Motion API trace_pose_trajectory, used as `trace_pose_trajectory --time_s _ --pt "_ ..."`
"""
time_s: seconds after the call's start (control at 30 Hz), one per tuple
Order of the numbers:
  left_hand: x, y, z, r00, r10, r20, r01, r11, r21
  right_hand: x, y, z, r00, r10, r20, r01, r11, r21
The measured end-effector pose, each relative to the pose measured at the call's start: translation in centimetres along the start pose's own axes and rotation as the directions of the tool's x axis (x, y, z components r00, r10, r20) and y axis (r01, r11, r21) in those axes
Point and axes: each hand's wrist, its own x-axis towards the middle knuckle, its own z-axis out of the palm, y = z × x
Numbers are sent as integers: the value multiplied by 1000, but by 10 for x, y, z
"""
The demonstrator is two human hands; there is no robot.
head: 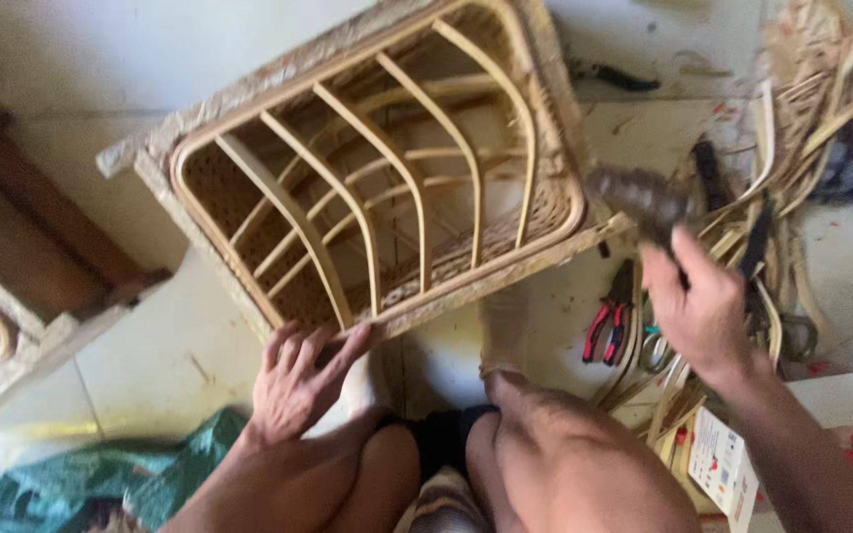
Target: The person inserts thin bamboo strips into a rectangular basket frame, secures them with a hammer, and applies glue along the edges. The person uses a knife to trim excess material and pliers to adjust the strips.
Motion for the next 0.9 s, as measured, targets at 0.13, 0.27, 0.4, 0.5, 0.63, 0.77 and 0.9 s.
trace_pose_trajectory --time_s 0.13,0.27,0.4,0.5,0.63,0.77,0.9 --pt "9 0 -3 1000 16 -13 -16 1000 -17 -38 5 6 995 7 101 -6 1000 -6" --pt "5 -3 -6 1000 24 15 -23 998 -64 -51 -12 14 989 -129 71 129 992 -9" --pt "3 -4 -7 1000 20 10 -19 998 -55 -40 -37 21 985 -78 154 78 997 10" --pt "2 -5 -9 1000 19 24 -18 999 -44 -35 -53 27 949 -243 202 243 970 23" --pt "-4 -6 -4 999 -13 -30 12 999 -43 -23 -65 34 824 -481 299 485 872 64" --pt "-16 -10 9 992 -50 -114 37 994 -107 -8 -79 51 691 -569 446 615 787 50" --pt "-23 -25 14 994 38 -98 -37 999 6 9 -99 51 791 -443 421 418 895 157"
